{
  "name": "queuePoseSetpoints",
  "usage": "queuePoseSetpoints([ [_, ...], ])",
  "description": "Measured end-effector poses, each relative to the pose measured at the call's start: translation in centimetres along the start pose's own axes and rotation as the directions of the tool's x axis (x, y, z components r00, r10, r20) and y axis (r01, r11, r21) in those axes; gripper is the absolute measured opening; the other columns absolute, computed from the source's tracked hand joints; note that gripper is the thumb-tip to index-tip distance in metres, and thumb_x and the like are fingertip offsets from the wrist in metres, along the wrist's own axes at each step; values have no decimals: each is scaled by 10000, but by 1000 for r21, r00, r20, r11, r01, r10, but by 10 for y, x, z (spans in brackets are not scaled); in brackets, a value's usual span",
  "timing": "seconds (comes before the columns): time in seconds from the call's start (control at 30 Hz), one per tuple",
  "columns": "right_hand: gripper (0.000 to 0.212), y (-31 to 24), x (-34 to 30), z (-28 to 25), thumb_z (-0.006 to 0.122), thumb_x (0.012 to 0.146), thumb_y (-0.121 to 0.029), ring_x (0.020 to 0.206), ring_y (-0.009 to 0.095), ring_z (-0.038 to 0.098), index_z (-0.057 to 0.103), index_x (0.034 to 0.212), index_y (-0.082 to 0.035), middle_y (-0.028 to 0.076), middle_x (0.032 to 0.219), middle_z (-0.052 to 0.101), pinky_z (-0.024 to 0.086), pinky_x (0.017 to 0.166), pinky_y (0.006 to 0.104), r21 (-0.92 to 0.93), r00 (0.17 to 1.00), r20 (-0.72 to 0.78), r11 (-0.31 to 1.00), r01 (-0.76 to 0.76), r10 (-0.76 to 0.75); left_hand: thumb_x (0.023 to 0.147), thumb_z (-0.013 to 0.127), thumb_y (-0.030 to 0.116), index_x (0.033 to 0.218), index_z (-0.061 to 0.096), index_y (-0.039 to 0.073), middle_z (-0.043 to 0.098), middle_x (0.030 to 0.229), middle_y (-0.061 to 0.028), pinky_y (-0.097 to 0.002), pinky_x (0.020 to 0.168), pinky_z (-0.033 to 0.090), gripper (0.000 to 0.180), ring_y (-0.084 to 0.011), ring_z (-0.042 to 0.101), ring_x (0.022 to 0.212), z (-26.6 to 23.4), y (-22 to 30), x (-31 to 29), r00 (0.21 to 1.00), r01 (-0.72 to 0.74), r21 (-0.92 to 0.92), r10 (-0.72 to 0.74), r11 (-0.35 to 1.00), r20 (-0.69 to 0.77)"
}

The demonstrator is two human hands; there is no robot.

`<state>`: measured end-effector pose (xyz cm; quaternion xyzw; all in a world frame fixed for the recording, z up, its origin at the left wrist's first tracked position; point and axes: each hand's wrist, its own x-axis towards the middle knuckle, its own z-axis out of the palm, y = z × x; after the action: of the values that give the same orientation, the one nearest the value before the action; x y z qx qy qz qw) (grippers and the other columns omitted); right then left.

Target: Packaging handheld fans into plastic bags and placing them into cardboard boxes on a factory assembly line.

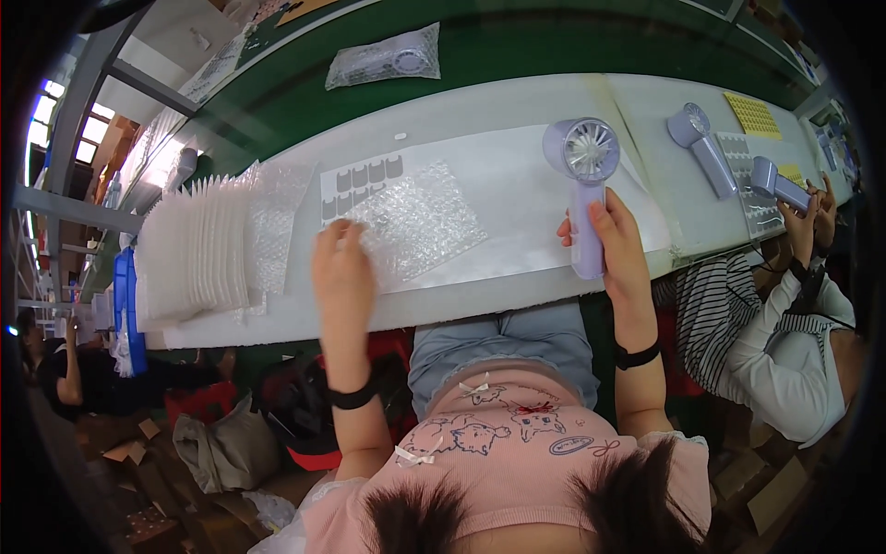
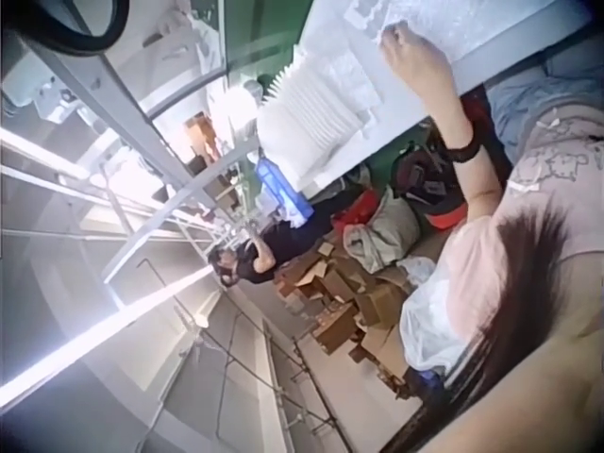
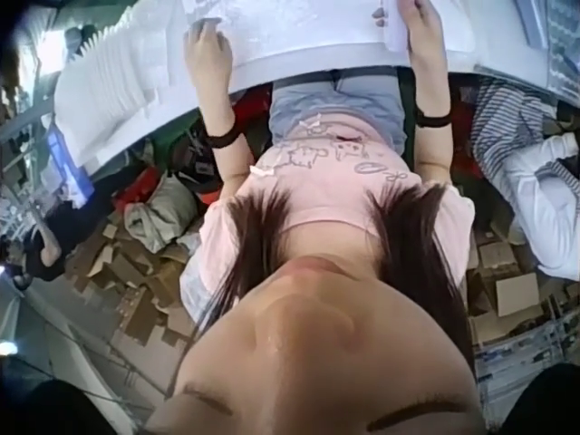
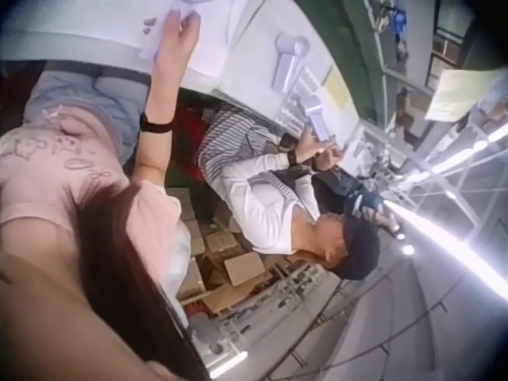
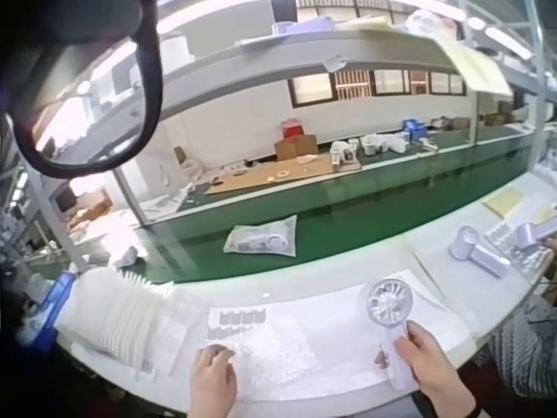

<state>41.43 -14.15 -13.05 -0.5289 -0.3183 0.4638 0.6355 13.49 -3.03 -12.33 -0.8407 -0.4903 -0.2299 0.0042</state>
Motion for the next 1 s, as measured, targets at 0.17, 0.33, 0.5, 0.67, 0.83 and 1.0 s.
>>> queuePoseSetpoints([
  [0.17, 310, 5, 0, 17, 482, 901, -292, 704, 156, 571, 489, 972, 10, 99, 807, 567, 474, 645, 269, 48, 999, 27, 998, -35, 33, 718, 621, 136, 931, 546, 5, 529, 906, -146, -381, 720, 430, 261, -331, 498, 916, 49, 91, 19, 998, 23, -43, -21, 999, 58],
  [0.33, 339, 7, -5, 14, 497, 893, -296, 721, 156, 573, 478, 1029, 15, 114, 834, 575, 476, 657, 268, 3, 996, 66, 998, -55, 54, 718, 628, 123, 884, 554, -12, 527, 891, -143, -391, 715, 430, 226, -342, 494, 891, 46, 74, 7, 970, -237, 70, 233, 969, 66],
  [0.5, 381, 9, -5, 17, 505, 889, -294, 776, 174, 588, 446, 1095, 20, 129, 884, 577, 483, 691, 280, 10, 980, 178, 996, -94, 91, 718, 608, 50, 856, 554, -19, 530, 908, -149, -393, 740, 427, 164, -332, 492, 911, 34, 55, -9, 981, -114, -189, 140, 975, 133],
  [0.67, 402, 16, -5, 44, 489, 899, -286, 921, 217, 596, 399, 1142, 22, 153, 1003, 551, 486, 767, 300, 169, 949, 294, 971, -167, 112, 713, 565, -31, 814, 538, -23, 550, 868, -151, -377, 690, 452, 104, -309, 533, 779, 27, 56, -9, 991, 2, -293, 37, 956, 127],
  [0.83, 386, 32, 0, 71, 466, 913, -269, 1023, 244, 565, 373, 1152, 20, 161, 1081, 509, 474, 824, 307, 265, 942, 316, 944, -197, 108, 717, 559, -33, 778, 512, -26, 551, 803, -141, -357, 600, 458, 77, -295, 542, 637, 23, 52, -10, 988, 138, -500, -83, 855, 130],
  [1.0, 340, 45, 5, 77, 455, 920, -242, 1052, 240, 548, 379, 1123, 20, 153, 1104, 491, 467, 841, 306, 75, 948, 256, 974, -215, 190, 732, 557, -28, 766, 502, -29, 535, 767, -139, -335, 570, 451, 65, -272, 548, 619, 16, 54, -7, 937, 336, -654, -313, 678, 157],
])
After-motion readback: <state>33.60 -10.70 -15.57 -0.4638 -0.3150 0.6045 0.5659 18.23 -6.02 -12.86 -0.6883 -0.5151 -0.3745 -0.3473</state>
